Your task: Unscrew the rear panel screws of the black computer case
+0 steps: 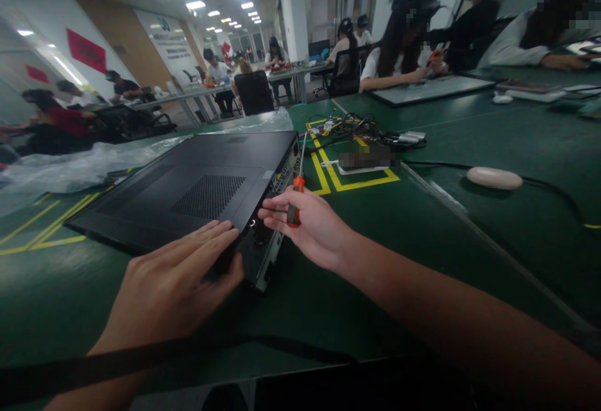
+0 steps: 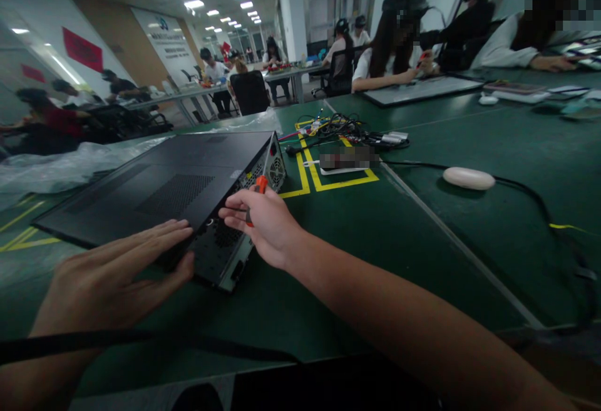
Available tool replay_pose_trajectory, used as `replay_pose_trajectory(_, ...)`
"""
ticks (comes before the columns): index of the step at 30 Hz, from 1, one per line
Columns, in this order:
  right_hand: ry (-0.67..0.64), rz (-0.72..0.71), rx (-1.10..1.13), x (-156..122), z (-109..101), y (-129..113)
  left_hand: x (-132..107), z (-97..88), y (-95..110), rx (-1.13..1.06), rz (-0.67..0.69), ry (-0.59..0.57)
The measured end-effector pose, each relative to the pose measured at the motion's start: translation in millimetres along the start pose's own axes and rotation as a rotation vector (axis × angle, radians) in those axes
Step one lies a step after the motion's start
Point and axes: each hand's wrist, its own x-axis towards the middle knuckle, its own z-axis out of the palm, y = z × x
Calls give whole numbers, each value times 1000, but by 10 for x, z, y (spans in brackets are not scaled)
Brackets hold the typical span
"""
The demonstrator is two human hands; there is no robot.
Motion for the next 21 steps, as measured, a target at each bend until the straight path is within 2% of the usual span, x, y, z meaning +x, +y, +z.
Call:
replay_pose_trajectory(10, -84, 49, 26, 77, -12, 4, 231, -133, -66, -47, 19, -102)
replay_pose_trajectory(17, -165, 11, -41, 110, -98, -27, 174, -235, -135, -108, 47, -132)
replay_pose_trajectory(21, -160, -1, -17, 82, -102, 12, 112, -307, -136, -89, 66, -159)
